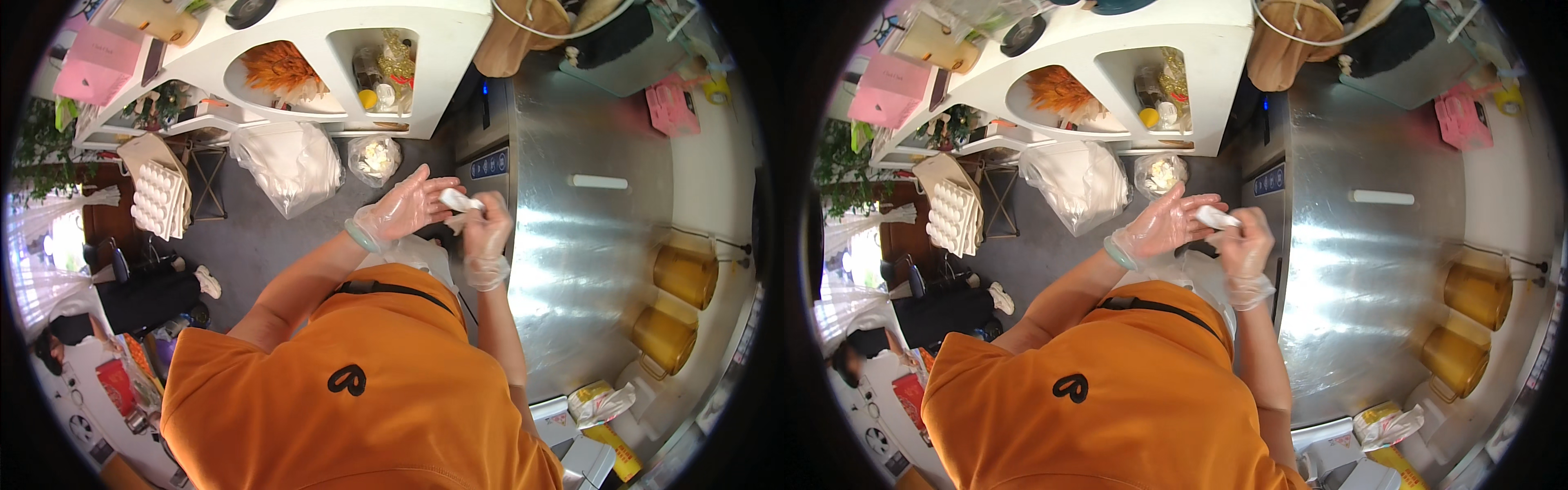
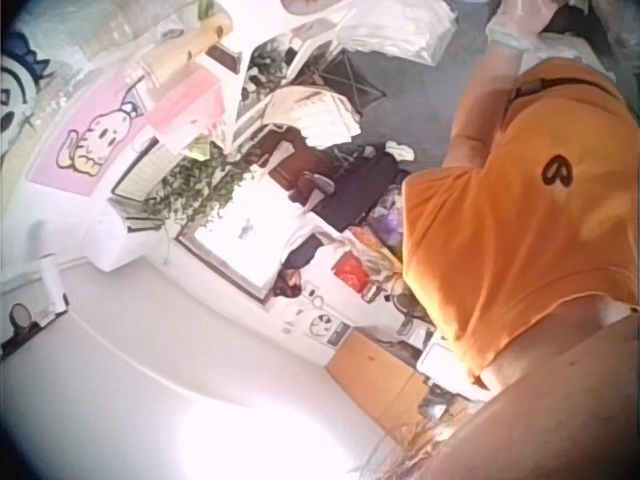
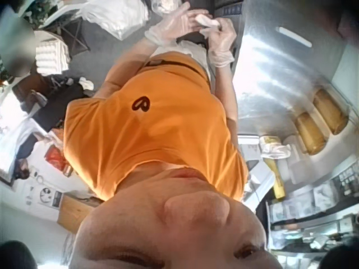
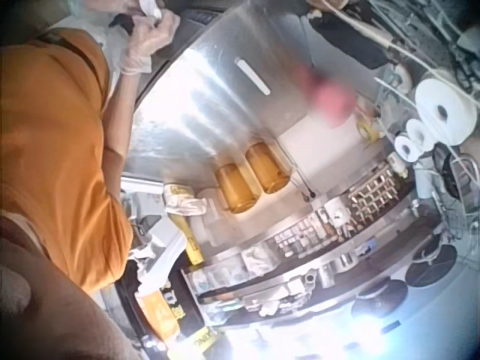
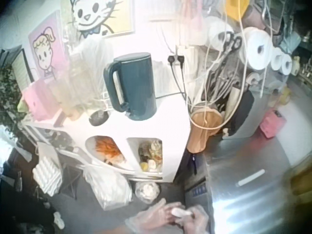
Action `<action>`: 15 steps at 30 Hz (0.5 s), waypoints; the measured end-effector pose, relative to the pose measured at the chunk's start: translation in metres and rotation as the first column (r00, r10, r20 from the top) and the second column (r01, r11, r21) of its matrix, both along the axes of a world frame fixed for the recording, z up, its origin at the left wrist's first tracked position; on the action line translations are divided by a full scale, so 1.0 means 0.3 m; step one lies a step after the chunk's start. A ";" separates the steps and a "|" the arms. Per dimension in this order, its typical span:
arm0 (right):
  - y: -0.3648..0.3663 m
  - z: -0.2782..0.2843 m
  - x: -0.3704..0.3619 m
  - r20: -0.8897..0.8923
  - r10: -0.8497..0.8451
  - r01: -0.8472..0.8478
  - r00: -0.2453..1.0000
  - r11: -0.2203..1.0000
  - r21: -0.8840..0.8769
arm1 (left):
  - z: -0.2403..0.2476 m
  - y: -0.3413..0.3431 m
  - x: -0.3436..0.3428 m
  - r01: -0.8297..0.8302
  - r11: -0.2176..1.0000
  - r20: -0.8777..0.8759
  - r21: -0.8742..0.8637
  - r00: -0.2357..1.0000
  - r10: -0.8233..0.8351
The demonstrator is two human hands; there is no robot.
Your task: The person organizes orange sphere-shaped ingredients on a metal counter by hand and moves them onto a tray. The person wipes the metal counter by hand and then retrieves a purple cloth from a shelf, placing it over a tray of pastries.
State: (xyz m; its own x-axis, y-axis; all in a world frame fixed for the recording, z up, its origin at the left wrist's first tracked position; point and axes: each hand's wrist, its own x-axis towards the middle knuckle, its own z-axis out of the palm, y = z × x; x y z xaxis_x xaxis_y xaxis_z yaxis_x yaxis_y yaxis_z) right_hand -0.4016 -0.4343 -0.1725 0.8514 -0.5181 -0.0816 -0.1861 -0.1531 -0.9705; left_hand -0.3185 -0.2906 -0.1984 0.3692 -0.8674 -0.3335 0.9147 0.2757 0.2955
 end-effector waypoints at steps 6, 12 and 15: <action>0.191 0.013 0.179 0.116 0.272 -0.074 0.955 0.600 -0.797 | 0.010 0.090 -0.011 -0.178 0.957 -0.149 -0.229 0.978 0.147; 0.265 -0.035 0.236 0.095 0.196 -0.159 0.976 0.940 -0.302 | 0.084 0.157 -0.014 -0.232 0.972 0.011 -0.025 0.973 0.232; 0.272 -0.037 0.268 0.148 0.233 -0.240 0.961 0.970 0.028 | 0.090 0.205 0.010 -0.165 0.986 0.186 -0.035 0.968 0.169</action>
State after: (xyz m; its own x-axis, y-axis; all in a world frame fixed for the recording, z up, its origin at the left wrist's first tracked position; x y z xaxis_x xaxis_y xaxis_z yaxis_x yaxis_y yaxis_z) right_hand -0.3212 -0.3526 -0.1836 0.9537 -0.2992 0.0305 -0.0094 -0.1310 -0.9913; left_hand -0.3157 -0.2291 -0.1713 0.5640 -0.7935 -0.2285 0.7837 0.4270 0.4511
